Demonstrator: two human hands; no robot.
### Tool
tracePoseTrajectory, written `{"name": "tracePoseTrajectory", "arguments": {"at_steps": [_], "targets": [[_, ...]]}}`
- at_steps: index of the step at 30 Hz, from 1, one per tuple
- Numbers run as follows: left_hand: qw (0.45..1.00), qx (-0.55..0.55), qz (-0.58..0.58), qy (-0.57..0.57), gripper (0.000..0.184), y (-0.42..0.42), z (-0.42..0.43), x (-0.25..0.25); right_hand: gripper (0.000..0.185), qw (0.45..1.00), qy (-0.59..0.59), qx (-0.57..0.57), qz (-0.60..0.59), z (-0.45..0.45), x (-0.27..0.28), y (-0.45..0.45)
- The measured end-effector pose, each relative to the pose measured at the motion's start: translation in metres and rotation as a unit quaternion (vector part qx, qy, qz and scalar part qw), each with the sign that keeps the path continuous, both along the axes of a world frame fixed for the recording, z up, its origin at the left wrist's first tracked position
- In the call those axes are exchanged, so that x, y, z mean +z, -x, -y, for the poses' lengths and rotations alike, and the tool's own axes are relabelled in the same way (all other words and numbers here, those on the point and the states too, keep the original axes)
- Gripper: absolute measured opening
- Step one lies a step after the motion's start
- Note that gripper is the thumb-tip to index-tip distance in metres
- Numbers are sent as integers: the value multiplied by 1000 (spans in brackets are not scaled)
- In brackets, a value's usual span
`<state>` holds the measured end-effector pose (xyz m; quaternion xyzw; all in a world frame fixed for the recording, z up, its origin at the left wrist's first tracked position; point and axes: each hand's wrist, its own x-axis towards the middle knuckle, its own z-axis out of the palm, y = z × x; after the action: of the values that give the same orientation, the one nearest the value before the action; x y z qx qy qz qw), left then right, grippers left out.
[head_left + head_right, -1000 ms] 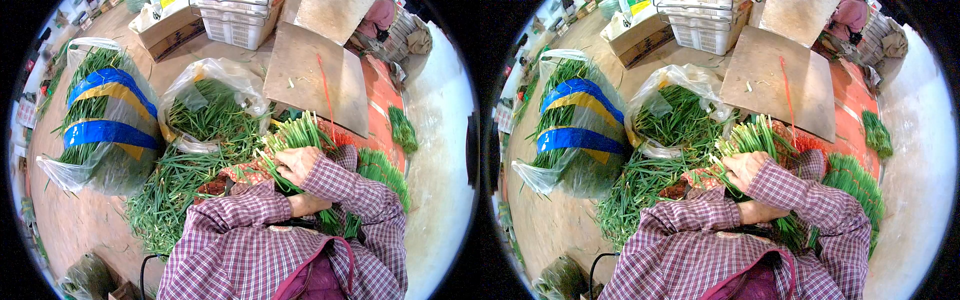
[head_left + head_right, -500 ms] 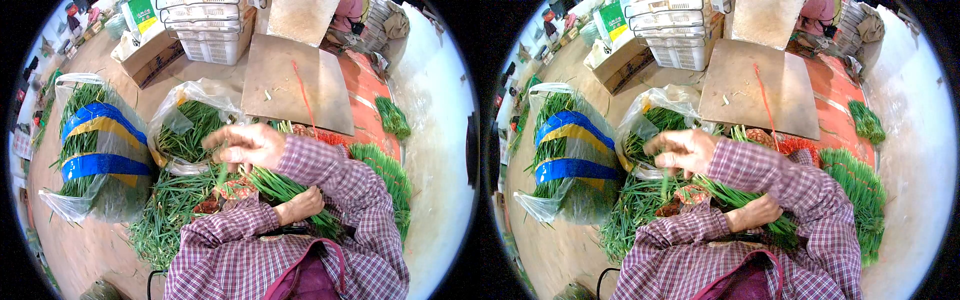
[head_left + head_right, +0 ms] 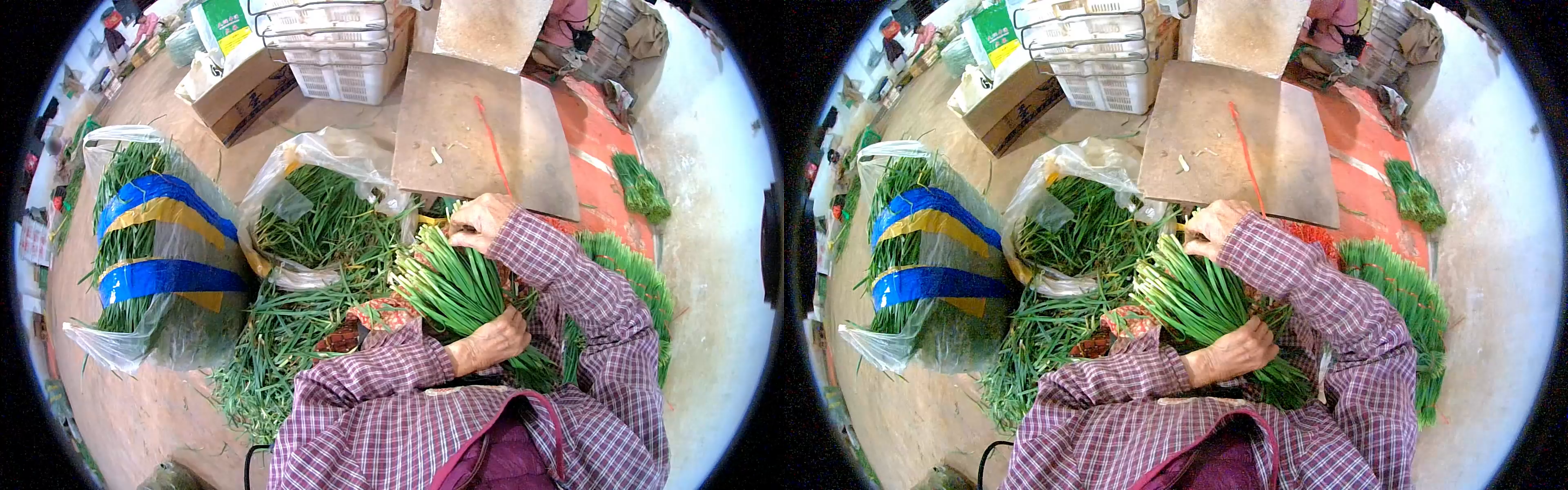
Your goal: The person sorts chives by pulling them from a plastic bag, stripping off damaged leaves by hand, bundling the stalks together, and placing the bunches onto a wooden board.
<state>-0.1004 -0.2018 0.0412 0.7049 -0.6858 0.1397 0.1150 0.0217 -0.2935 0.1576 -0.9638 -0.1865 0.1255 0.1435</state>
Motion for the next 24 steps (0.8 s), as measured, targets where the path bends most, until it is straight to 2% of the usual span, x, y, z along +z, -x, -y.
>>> {"name": "tracePoseTrajectory", "arguments": {"at_steps": [1, 3, 5, 7, 8, 9, 11, 12, 13, 15, 17, 20, 22, 24], "targets": [[1000, 1, 0, -1, 11, 0, 0, -1, 24, 1000, -1, 1, 0, 1, -3, -5], [1000, 9, 9, 3, 11, 1, -1, -1, 22, 977, -132, 34, 162, 8, -10, -21], [1000, 3, 5, 16, 11, 0, -3, 2, 23, 973, -144, -14, 182, 13, 16, -31], [999, -3, 3, 32, 11, -1, -3, 4, 31, 936, -308, -105, 135, 22, 32, -38], [999, -1, 4, 40, 11, -2, -4, 4, 37, 952, -239, -131, 139, 35, 22, -41], [999, 1, 4, 48, 10, -2, -4, 5, 37, 952, -238, -132, 140, 41, 14, -39], [999, 2, 5, 50, 11, -1, -2, 4, 43, 983, -76, -164, 8, 43, 5, -26], [999, 4, 6, 51, 11, -1, -2, 5, 46, 981, 27, -187, -43, 34, 12, -22], [999, 4, 5, 51, 11, -1, -2, 5, 46, 981, 27, -187, -44, 34, 5, -19], [999, -2, 8, 39, 11, -1, -3, 6, 38, 984, -81, -155, -23, 35, -15, -14], [999, -5, 8, 32, 11, -1, -3, 6, 36, 987, -80, -137, -15, 33, -23, -15], [999, -9, 1, 33, 11, -1, -3, 4, 34, 980, -101, -169, 7, 30, -24, -20], [999, -18, -5, 40, 10, -1, -3, 4, 34, 978, -44, -181, 94, 29, -2, -36], [998, -19, -16, 51, 10, -1, -3, 4, 38, 924, -252, -193, 213, 34, 13, -61]]}}
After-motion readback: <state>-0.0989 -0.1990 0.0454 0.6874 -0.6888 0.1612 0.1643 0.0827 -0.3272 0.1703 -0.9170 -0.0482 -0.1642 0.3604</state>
